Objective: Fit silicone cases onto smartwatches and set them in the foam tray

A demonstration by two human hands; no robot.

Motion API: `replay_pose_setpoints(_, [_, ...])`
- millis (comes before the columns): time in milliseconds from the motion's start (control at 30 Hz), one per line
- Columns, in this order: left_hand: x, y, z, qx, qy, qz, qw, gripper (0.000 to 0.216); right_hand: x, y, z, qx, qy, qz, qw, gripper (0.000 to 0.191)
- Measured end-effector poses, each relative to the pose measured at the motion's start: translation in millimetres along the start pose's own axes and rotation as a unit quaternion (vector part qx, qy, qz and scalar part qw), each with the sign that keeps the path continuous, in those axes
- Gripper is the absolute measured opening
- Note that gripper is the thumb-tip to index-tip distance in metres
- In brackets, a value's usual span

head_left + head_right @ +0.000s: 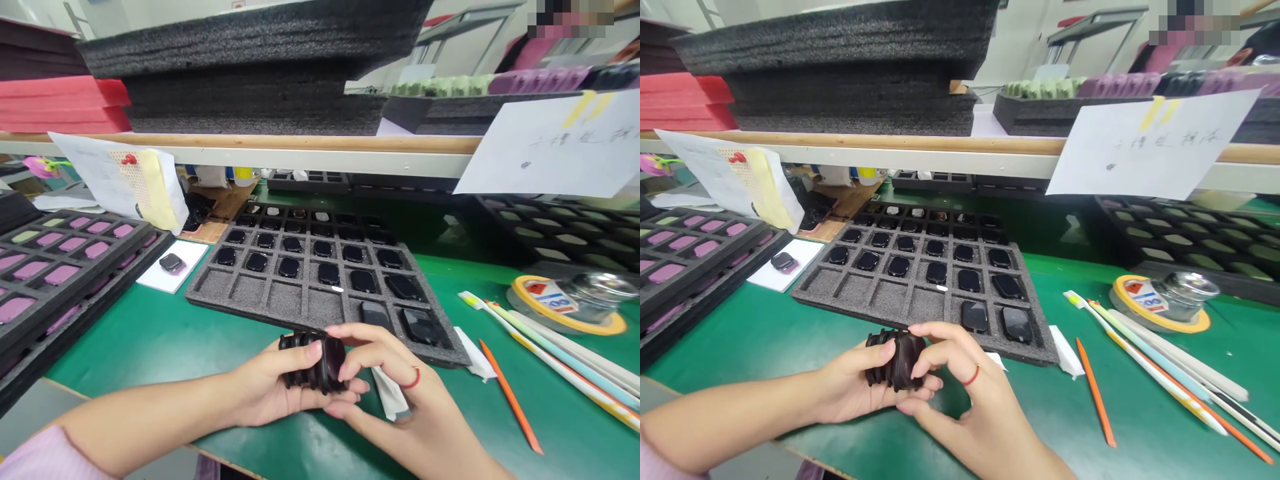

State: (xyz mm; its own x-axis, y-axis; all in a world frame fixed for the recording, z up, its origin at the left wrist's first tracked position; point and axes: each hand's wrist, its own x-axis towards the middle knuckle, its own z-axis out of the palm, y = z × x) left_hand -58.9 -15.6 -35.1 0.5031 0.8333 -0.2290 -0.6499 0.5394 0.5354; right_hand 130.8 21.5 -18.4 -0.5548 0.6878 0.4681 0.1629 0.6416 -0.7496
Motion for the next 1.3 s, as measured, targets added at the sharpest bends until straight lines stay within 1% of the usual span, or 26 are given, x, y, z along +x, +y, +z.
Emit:
replay_pose_setpoints(33, [0.7, -1.1, -1.8, -0.013, -0.002, -0.002, 1.000, 0.039, 2.3, -1.0, -1.0, -0.006, -0.003, 0.001, 1.000, 0.017])
replay_pose_setpoints(133, [0.9, -2.3, -4.4, -0.024, 0.002, -0.013, 1.000, 0.040, 7.4, -4.1, -2.0, 0.004, 0.004, 0.011, 1.000, 0.012])
replay_pose_setpoints(200, [0.3, -1.2, -4.3, -0.021, 0.007, -0.019, 1.000, 0.039, 8.5, -4.9, -1.7, 0.022, 0.025, 0.020, 0.999, 0.009])
replay_pose_setpoints(233, [0.0, -0.4, -3.9, -0.017, 0.006, -0.021, 1.000, 0.039, 8.2, -4.7, -1.5, 0.030, 0.047, 0.021, 0.998, 0.009])
replay_pose_setpoints(300, [-0.4, 1.1, -3.2, -0.011, -0.011, -0.021, 1.000, 0.038, 5.7, -3.5, -1.3, 0.049, 0.131, 0.022, 0.990, 0.011])
replay_pose_setpoints(367, [-0.8, 2.0, -2.5, -0.011, -0.045, -0.019, 0.999, 0.039, 1.5, -2.2, -1.3, 0.078, 0.228, 0.022, 0.970, 0.013])
replay_pose_setpoints(400, [-1.0, 2.3, -2.1, -0.014, -0.062, -0.017, 0.998, 0.039, -0.7, -1.8, -1.3, 0.093, 0.253, 0.016, 0.963, 0.013])
replay_pose_setpoints(433, [-1.2, 2.5, -1.7, -0.018, -0.077, -0.017, 0.997, 0.038, -2.7, -1.7, -1.2, 0.103, 0.250, 0.008, 0.963, 0.010])
replay_pose_setpoints(467, [-1.6, 2.8, -1.3, -0.020, -0.090, -0.018, 0.996, 0.038, -4.5, -1.9, -0.8, 0.105, 0.221, -0.003, 0.970, 0.010])
replay_pose_setpoints(567, [-2.6, 3.7, -1.1, -0.021, -0.114, -0.020, 0.993, 0.038, -6.9, -3.3, 2.0, 0.057, 0.082, -0.024, 0.995, 0.056])
replay_pose_setpoints(600, [-2.8, 4.0, -1.5, -0.017, -0.119, -0.021, 0.993, 0.038, -7.0, -3.6, 3.3, 0.037, 0.051, -0.026, 0.998, 0.065])
replay_pose_setpoints(633, [-2.9, 4.3, -2.3, -0.009, -0.123, -0.023, 0.992, 0.039, -6.7, -3.7, 4.4, 0.020, 0.034, -0.030, 0.999, 0.067])
replay_pose_setpoints(700, [-2.9, 4.6, -4.1, 0.003, -0.127, -0.034, 0.991, 0.043, -5.8, -3.1, 6.3, 0.000, 0.022, -0.046, 0.999, 0.063])
replay_pose_setpoints(800, [-2.8, 4.6, -5.9, 0.000, -0.124, -0.069, 0.990, 0.050, -4.9, -1.5, 7.4, -0.007, 0.026, -0.073, 0.997, 0.060])
replay_pose_setpoints(900, [-2.9, 4.6, -4.9, -0.028, -0.121, -0.067, 0.990, 0.045, -5.9, -1.1, 7.5, 0.002, 0.027, -0.076, 0.997, 0.065])
replay_pose_setpoints(933, [-2.8, 4.6, -4.1, -0.038, -0.123, -0.059, 0.990, 0.042, -6.6, -1.3, 7.2, 0.017, 0.040, -0.071, 0.997, 0.067])
replay_pose_setpoints(967, [-2.6, 4.7, -3.2, -0.048, -0.124, -0.053, 0.990, 0.040, -7.3, -1.5, 6.5, 0.038, 0.068, -0.064, 0.995, 0.067])
replay_pose_setpoints(1000, [-2.2, 4.8, -2.4, -0.056, -0.125, -0.048, 0.989, 0.039, -7.8, -1.9, 5.2, 0.058, 0.107, -0.056, 0.991, 0.062])
replay_pose_setpoints(1067, [-1.3, 5.0, -1.1, -0.063, -0.126, -0.048, 0.989, 0.038, -8.1, -2.9, 0.2, 0.073, 0.181, -0.060, 0.979, 0.047])
replay_pose_setpoints(1100, [-0.9, 5.2, -0.9, -0.066, -0.125, -0.049, 0.989, 0.037, -7.9, -3.7, -3.5, 0.062, 0.204, -0.074, 0.974, 0.041])
replay_pose_setpoints(1133, [-0.5, 5.2, -0.8, -0.066, -0.123, -0.051, 0.989, 0.037, -7.6, -4.8, -7.8, 0.040, 0.207, -0.094, 0.973, 0.036])
replay_pose_setpoints(1167, [-0.3, 5.3, -1.0, -0.065, -0.119, -0.052, 0.989, 0.038, -7.5, -6.1, -12.4, 0.015, 0.186, -0.117, 0.975, 0.032])
replay_pose_setpoints(1233, [-0.4, 5.3, -1.7, -0.066, -0.107, -0.055, 0.990, 0.040, -8.4, -9.6, -20.2, -0.023, 0.114, -0.150, 0.982, 0.025])
replay_pose_setpoints(1300, [-1.1, 5.2, -2.3, -0.070, -0.089, -0.058, 0.992, 0.039, -11.6, -13.1, -23.7, -0.044, 0.051, -0.151, 0.986, 0.027])
